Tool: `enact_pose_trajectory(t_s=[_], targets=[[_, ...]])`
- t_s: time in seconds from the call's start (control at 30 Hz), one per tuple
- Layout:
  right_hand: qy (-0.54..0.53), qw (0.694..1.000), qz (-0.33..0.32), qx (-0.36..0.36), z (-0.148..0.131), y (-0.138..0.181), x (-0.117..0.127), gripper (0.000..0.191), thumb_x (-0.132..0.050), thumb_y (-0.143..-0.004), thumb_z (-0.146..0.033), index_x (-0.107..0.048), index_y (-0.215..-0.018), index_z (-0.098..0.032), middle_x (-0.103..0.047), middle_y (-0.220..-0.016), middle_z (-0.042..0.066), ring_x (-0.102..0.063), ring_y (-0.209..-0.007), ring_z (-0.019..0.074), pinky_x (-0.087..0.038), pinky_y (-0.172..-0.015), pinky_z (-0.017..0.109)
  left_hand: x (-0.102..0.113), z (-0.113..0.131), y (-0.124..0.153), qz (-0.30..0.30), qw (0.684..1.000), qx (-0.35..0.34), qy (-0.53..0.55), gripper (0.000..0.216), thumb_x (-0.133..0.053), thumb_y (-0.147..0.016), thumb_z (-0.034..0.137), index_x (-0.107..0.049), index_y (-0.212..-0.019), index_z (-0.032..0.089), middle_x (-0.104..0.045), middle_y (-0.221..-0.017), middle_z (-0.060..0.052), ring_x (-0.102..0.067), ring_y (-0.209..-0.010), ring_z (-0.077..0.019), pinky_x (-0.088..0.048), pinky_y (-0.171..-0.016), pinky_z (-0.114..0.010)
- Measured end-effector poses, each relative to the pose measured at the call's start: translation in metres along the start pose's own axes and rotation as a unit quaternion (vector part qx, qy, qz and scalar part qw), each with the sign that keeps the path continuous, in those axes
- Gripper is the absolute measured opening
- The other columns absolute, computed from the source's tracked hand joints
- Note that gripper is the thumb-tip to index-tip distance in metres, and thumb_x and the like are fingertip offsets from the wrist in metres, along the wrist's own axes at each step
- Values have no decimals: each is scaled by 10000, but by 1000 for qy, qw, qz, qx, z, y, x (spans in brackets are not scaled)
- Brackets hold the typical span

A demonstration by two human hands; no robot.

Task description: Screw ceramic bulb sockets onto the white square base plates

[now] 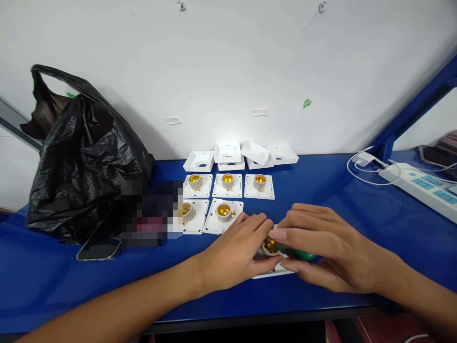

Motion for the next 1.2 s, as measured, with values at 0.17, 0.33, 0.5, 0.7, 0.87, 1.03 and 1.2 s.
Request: enact_pose_trajectory(t_s=[0.17, 0.33, 0.5, 0.7, 0.87, 1.03, 1.2], targets=[[7, 1000, -1, 1, -1, -1, 0, 237, -466, -1077, -240, -539, -1291, -169, -741, -984, 55, -707, -908, 150, -568, -854, 293, 0, 0, 0, -3, 1000, 2, 4, 265, -657, -1001, 379, -562, -1188, 219, -644, -1099, -54, -639, -1012, -283, -448, -976, -457], [2, 1000, 1, 6, -1, -1, 1, 239, -462, -1079, -237, -539, -1290, -156, -733, -1002, 57, -701, -910, 151, -557, -854, 289, 0, 0, 0, -12, 1000, 5, 10, 268, -672, -988, 350, -564, -1191, 214, -640, -1095, -53, -635, -1010, -286, -444, -977, -464], [8, 1000, -1, 3, -1, -1, 2, 238, -460, -1080, -236, -540, -1291, -162, -732, -1007, 46, -703, -924, 143, -546, -889, 285, 1, 1, 0, -8, 1000, 5, 14, 263, -656, -994, 364, -564, -1193, 218, -642, -1103, -60, -630, -1019, -289, -439, -985, -468], [2, 1000, -2, 3, -1, 0, 1, 243, -472, -1078, -232, -533, -1303, -162, -727, -1022, 42, -692, -947, 133, -537, -916, 277, 0, 0, 0, -1, 1000, -12, -1, 266, -592, -1033, 417, -577, -1186, 201, -645, -1092, -71, -632, -1004, -289, -453, -941, -457], [0, 1000, -8, -2, -1, 2, 0, 255, -483, -1077, -233, -537, -1316, -162, -710, -1006, 28, -672, -1044, 117, -486, -1010, 264, -2, -1, 1, 10, 999, -34, -23, 331, -525, -1064, 500, -587, -1203, 206, -654, -1115, -85, -637, -1040, -293, -473, -925, -430], [-3, 1000, -12, -3, 0, 2, 0, 265, -481, -1078, -227, -529, -1331, -162, -706, -1012, 20, -661, -1069, 105, -447, -1052, 249, -2, 0, 1, 5, 999, -33, -30, 352, -496, -1076, 515, -589, -1212, 204, -660, -1126, -91, -638, -1041, -293, -474, -919, -428], [-1, 1000, -18, -11, 0, 5, 0, 282, -488, -1078, -234, -520, -1353, -182, -712, -1071, 16, -660, -1081, 101, -395, -1116, 252, -1, 2, 2, 4, 999, -33, -37, 368, -477, -1085, 517, -575, -1237, 196, -667, -1145, -99, -635, -1064, -296, -461, -961, -448]])
Point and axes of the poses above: each hand's wrist, its own y-axis away from the middle knuckle, its own x-axis out of the back of the hand, z = x × y, the point moved 1 cm from there along -y, towards the middle knuckle
